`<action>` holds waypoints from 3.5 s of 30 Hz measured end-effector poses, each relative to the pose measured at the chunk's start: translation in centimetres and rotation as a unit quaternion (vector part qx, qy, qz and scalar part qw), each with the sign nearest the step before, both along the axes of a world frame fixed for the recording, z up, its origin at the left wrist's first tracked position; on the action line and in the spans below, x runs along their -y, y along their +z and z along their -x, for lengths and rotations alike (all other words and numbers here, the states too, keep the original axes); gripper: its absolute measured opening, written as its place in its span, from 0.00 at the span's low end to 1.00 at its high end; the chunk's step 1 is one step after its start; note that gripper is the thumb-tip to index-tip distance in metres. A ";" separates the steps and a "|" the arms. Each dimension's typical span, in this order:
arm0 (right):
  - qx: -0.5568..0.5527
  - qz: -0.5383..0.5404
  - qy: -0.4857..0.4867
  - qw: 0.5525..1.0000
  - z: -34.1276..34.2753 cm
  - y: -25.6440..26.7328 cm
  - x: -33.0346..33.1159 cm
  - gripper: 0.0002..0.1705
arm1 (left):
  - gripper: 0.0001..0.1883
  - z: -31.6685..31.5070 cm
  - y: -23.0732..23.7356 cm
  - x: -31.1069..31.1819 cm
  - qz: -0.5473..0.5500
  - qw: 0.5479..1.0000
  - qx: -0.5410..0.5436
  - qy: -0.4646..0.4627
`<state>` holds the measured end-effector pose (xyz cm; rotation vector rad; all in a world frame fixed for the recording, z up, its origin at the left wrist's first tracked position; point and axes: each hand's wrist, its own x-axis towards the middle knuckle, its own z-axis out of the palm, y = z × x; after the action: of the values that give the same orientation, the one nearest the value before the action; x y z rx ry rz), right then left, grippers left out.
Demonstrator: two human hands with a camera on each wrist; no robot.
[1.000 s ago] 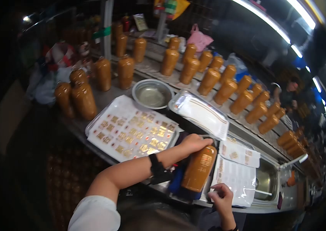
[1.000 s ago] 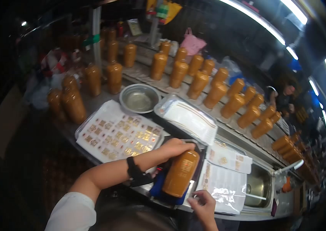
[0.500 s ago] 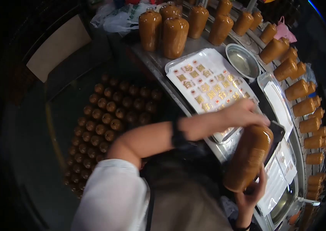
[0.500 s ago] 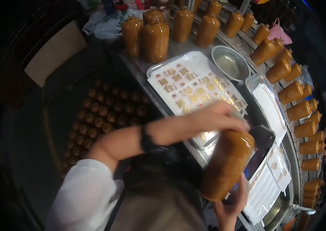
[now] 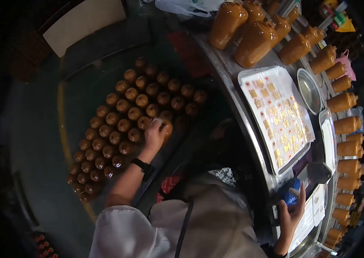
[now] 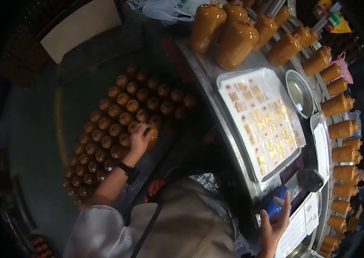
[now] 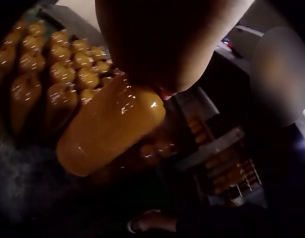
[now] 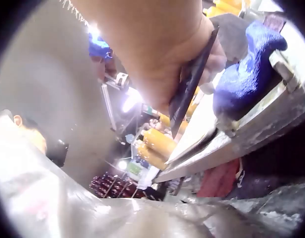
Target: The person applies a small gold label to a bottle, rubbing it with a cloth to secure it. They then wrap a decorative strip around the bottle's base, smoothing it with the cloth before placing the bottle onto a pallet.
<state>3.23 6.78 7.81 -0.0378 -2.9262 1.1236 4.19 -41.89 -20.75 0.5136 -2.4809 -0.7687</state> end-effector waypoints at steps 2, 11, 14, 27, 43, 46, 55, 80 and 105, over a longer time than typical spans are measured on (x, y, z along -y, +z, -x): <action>0.013 -0.003 -0.033 0.999 -0.6 0.1 -0.5 0.48 | 0.16 -0.9 -7.1 1.8 -0.020 0.997 0.032 0.062; 0.030 -0.073 -0.069 0.994 -0.2 3.1 2.3 0.44 | 0.15 -1.7 -17.3 3.2 0.007 0.979 0.144 0.147; 0.047 -0.074 -0.063 0.994 0.1 3.3 3.5 0.44 | 0.14 -1.7 -17.2 2.7 -0.017 0.977 0.158 0.143; 0.102 -0.021 -0.056 0.993 0.3 3.0 3.7 0.43 | 0.15 -3.0 -18.3 4.3 0.030 0.984 0.160 0.065; 0.133 0.629 -0.151 0.751 1.9 -0.5 -3.9 0.23 | 0.10 20.7 25.7 -9.0 -0.285 0.889 -0.315 -0.171; 0.123 0.638 -0.134 0.748 1.9 -1.3 -3.8 0.19 | 0.14 25.3 30.1 -15.6 -0.028 0.933 -0.274 -0.233; 0.053 0.630 -0.180 0.753 -1.1 -2.3 -7.7 0.11 | 0.42 44.8 32.7 -23.8 0.028 0.987 -0.157 -0.030; -0.067 0.341 0.101 0.932 1.7 -3.6 -7.4 0.69 | 0.46 18.1 32.2 -35.2 -0.648 0.459 0.143 -0.591; -0.146 -0.027 -0.071 0.986 -3.5 -5.0 -11.2 0.61 | 0.35 15.5 24.9 -47.5 -0.536 0.560 0.365 -0.516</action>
<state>6.78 17.95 2.77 -0.0731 -2.6476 0.9393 -11.32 5.58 4.12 -0.5877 -2.4558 -3.1717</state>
